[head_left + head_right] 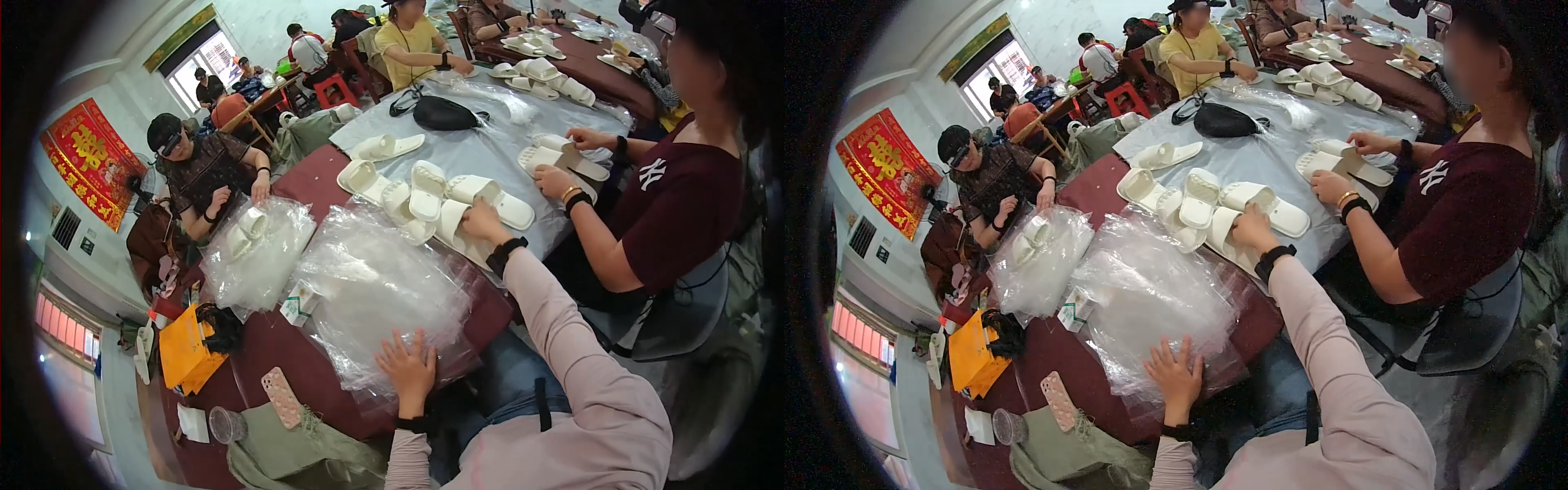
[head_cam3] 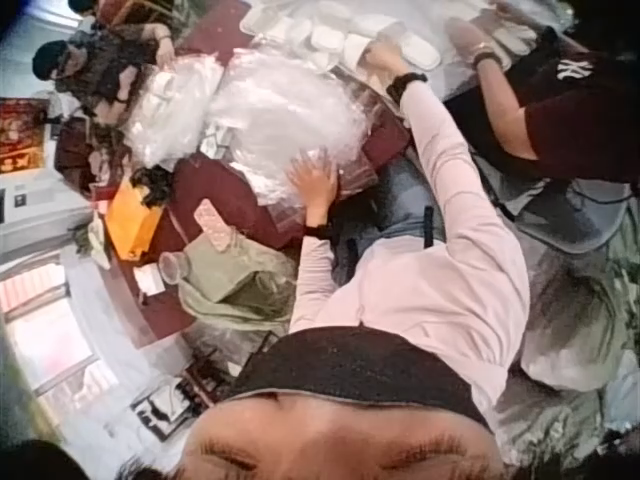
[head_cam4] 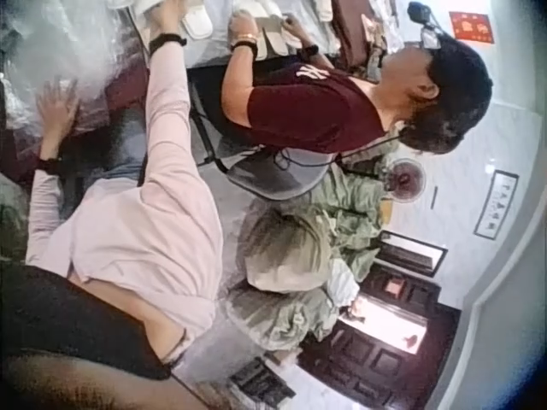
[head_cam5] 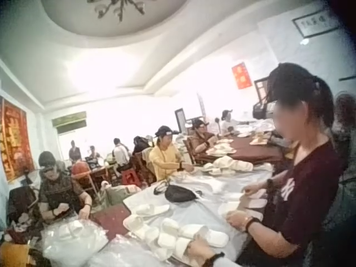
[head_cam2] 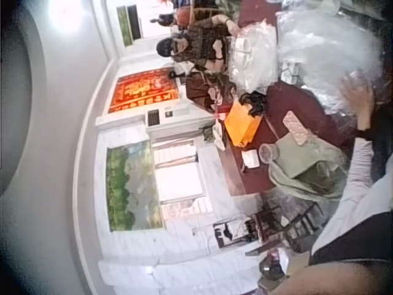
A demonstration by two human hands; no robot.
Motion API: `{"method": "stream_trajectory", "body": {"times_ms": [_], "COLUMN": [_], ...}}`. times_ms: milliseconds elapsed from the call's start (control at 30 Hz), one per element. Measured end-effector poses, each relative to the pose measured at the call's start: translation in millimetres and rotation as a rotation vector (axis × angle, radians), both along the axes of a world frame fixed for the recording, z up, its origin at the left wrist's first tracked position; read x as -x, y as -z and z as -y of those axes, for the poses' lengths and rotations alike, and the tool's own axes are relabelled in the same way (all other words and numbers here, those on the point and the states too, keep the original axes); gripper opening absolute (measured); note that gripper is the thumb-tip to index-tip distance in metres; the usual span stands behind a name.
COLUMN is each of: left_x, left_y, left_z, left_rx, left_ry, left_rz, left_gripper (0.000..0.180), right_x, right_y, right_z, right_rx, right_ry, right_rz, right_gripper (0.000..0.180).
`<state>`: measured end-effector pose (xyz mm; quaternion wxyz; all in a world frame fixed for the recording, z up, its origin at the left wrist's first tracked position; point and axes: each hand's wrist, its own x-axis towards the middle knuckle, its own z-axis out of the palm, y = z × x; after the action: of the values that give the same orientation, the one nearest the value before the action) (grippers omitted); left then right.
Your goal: Packaging white slide-on footwear into plastic bags at a manufacturing table.
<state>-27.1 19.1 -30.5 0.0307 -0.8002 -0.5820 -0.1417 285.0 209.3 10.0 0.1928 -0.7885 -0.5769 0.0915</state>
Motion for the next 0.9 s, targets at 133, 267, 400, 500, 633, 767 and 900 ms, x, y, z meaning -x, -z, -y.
{"method": "stream_trajectory", "body": {"times_ms": [133, 267, 400, 500, 633, 767, 900], "left_x": [-3.0, -3.9, -3.9, 5.3, 3.3, 20.2, 42.2], "left_y": [-3.7, -1.7, -7.1, -9.8, -4.6, -3.5, 3.2], "left_z": [1.4, 0.9, 3.5, 2.5, -3.8, -14.2, -21.5], "left_rx": [0.01, -0.009, 0.013, 0.071, 0.11, 0.161, 0.527], "left_ry": [0.008, 0.006, -0.013, -0.043, 0.023, 0.041, 0.039], "left_rz": [0.003, 0.003, 0.0, 0.008, 0.051, 0.041, 0.987], "left_gripper": [0.052, 0.051, 0.05, 0.051, 0.051, 0.051, 0.051], "right_x": [-20.6, -27.2, -35.9, 8.2, 40.6, 68.6, 107.4], "right_y": [12.7, 20.6, 30.0, -29.7, -54.7, -71.7, -80.3], "right_z": [-11.3, -5.8, 29.9, 99.6, 165.9, 217.9, 228.5], "right_rx": [0.075, -0.137, -0.402, -0.418, -0.585, -0.164, -0.068], "right_ry": [-0.086, 0.041, 0.092, 0.081, -0.055, -0.483, -1.101], "right_rz": [-0.156, -0.364, -0.399, -1.051, -1.216, -1.305, -1.221], "right_gripper": [0.034, 0.033, 0.032, 0.026, 0.045, 0.041, 0.041]}}
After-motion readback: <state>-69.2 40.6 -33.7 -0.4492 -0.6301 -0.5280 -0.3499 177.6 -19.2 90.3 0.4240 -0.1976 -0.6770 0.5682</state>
